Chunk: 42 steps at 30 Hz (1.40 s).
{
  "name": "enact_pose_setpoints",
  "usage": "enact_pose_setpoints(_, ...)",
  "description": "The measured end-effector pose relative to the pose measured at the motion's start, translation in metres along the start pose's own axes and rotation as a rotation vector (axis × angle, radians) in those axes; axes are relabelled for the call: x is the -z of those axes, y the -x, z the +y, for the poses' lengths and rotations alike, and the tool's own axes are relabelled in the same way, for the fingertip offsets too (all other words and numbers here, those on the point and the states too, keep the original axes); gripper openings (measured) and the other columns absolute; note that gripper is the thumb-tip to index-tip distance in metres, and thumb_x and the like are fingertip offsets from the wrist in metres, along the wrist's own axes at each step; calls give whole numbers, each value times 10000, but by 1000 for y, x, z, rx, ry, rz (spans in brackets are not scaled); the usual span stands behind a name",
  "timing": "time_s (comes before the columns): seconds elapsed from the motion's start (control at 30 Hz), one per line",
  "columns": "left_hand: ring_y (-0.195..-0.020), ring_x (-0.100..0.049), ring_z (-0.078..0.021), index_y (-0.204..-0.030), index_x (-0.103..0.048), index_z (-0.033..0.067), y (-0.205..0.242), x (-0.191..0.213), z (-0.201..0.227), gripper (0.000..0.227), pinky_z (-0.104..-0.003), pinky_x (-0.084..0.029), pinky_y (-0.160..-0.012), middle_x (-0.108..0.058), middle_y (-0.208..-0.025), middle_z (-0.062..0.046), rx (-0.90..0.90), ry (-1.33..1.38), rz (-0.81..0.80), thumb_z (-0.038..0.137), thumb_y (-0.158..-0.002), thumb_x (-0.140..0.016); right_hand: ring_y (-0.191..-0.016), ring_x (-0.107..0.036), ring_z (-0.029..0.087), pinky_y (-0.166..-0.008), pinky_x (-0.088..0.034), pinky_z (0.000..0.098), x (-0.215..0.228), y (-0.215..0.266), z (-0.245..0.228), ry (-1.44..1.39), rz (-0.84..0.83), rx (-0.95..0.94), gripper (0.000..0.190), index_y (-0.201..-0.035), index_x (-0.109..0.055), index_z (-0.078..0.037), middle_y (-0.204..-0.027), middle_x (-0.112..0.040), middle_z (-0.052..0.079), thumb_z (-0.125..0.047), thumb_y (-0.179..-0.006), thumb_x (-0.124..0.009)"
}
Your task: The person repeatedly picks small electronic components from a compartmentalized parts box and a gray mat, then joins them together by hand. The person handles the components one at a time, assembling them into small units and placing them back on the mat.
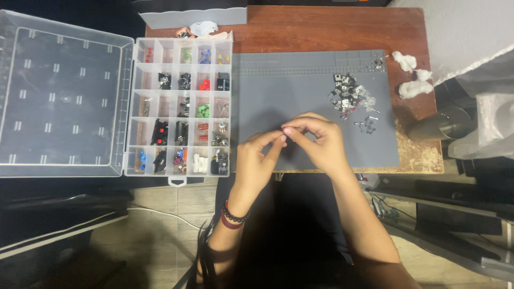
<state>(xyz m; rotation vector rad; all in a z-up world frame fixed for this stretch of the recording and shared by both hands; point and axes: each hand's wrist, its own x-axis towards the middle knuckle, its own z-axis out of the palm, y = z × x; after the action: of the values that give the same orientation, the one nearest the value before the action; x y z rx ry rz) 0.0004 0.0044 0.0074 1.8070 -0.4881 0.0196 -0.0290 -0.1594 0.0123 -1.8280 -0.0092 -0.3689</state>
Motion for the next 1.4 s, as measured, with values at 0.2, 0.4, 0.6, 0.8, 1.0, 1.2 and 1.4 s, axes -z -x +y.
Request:
enact_pose_setpoints(0.2,-842,-757,-301,-974,-812,163,3,8,-8,91,-374,-591,-775,-783,-788,-70,-80,-48,35,138,-919,-745,-739,-639,125,-731,-561,300,-9,-2,3,-52,-10,11,43,-959,-770,-22,-771,-631,64,-34,-918,-778)
enact_pose_setpoints(0.4,-834,-756,-289,-986,-806,102,3,30,-14,107,-378,-583,-808,-781,-827,-94,-229,-129,40,71,-927,-721,-711,-610,145,-711,-556,296,-29,-9,12,-91,-102,17,58,-945,-750,-8,-731,-611,61,-58,-962,-726)
enact_pose_setpoints(0.6,-812,-755,-290,-985,-785,108,6,48,-16,75,-374,-596,-745,-767,-813,-78,-172,-50,201,93,-920,-751,-741,-628,112,-720,-557,276,-49,-20,-5,-106,-145,27,39,-938,-772,-10,-789,-659,72,-13,-901,-785)
enact_pose_setpoints(0.8,-787,-761,-282,-931,-802,136,12,69,-27,95,-378,-595,-726,-766,-743,-54,-61,-15,305,60,-887,-766,-653,-663,139,-670,-585,292,-81,-31,-21,-46,-176,91,16,-904,-772,-11,-756,-657,72,-8,-894,-784)
enact_pose_setpoints(1.0,-769,-760,-300,-914,-815,120,14,92,-32,119,-386,-592,-713,-762,-704,-83,5,22,376,23,-858,-774,-611,-671,179,-624,-584,306,-116,-33,-24,36,-151,166,40,-882,-745,-33,-744,-653,73,-40,-909,-773)
enact_pose_setpoints(1.2,-769,-765,-261,-886,-821,165,14,101,-33,121,-364,-587,-743,-767,-697,-29,19,26,374,55,-863,-778,-622,-682,195,-664,-586,361,-134,-27,-24,9,-123,112,50,-946,-707,-19,-738,-597,82,-27,-983,-674)
enact_pose_setpoints(1.4,-776,-766,-278,-878,-814,147,16,99,-41,88,-376,-585,-749,-772,-706,-36,34,14,371,69,-874,-775,-585,-568,191,-668,-540,363,-137,-32,-14,-20,-79,71,120,-984,-630,-9,-618,-510,72,-50,-1062,-548)
